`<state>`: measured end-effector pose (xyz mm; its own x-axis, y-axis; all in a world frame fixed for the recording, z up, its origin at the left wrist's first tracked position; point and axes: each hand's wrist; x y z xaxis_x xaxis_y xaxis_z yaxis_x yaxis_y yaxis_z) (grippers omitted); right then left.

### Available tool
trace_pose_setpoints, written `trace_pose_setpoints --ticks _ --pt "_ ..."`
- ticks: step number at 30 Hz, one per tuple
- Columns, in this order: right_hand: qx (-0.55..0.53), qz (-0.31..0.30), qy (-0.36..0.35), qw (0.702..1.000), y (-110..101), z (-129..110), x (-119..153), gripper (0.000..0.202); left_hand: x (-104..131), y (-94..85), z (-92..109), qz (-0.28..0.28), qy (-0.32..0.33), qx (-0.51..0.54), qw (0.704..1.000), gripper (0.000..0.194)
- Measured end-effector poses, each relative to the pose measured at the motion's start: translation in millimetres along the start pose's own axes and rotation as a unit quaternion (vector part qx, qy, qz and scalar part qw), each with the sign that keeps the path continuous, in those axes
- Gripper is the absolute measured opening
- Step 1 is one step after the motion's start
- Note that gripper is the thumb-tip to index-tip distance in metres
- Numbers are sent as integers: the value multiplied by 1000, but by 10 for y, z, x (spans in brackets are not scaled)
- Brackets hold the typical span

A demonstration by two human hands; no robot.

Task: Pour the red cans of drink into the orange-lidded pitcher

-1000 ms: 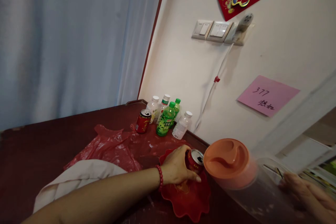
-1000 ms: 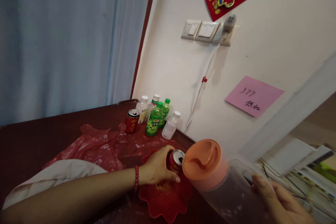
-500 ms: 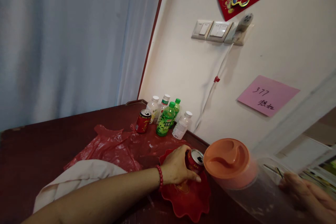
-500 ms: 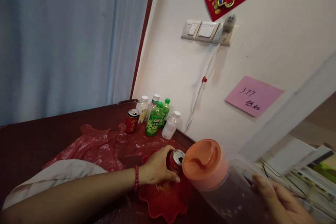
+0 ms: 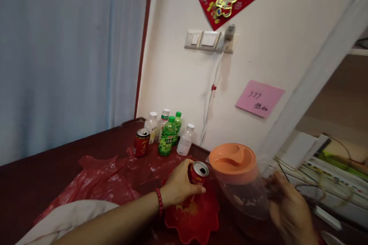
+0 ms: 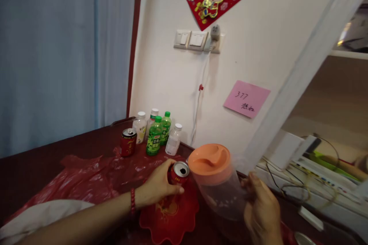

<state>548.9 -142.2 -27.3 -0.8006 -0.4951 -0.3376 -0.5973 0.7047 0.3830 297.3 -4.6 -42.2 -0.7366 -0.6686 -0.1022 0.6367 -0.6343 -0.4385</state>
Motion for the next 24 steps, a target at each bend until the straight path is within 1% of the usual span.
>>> trace_pose_setpoints --ticks 4,6,10,13,16,18,21,24 --pt "-52 35 17 998 77 138 31 47 -36 -62 35 -5 20 7 1000 66" --pt "-67 50 12 996 107 206 49 42 -55 -88 52 -14 24 13 1000 68" --pt "-90 68 0 994 148 331 79 31 -94 -124 53 -32 39 16 999 65" --pt "-106 83 -11 991 166 411 89 30 -121 -159 41 -49 50 24 997 68" --pt "-122 92 -12 988 183 483 95 34 -126 -212 78 -73 52 39 995 71" --pt "-136 94 -6 986 194 519 96 37 -105 -251 157 -92 56 45 993 69" --pt "-164 102 13 981 194 552 85 38 -33 -293 340 -118 67 59 989 68" --pt "-193 114 40 974 171 575 57 38 62 -285 531 -132 69 60 987 69"
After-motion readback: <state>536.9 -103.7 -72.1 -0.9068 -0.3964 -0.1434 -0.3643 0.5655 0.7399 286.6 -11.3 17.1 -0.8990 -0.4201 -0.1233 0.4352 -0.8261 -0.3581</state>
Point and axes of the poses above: each hand's wrist, its own x-axis away from the middle knuckle, its own y-axis out of the palm, z = x × y, and after that the axes turned 10 degrees about -z, right-handed
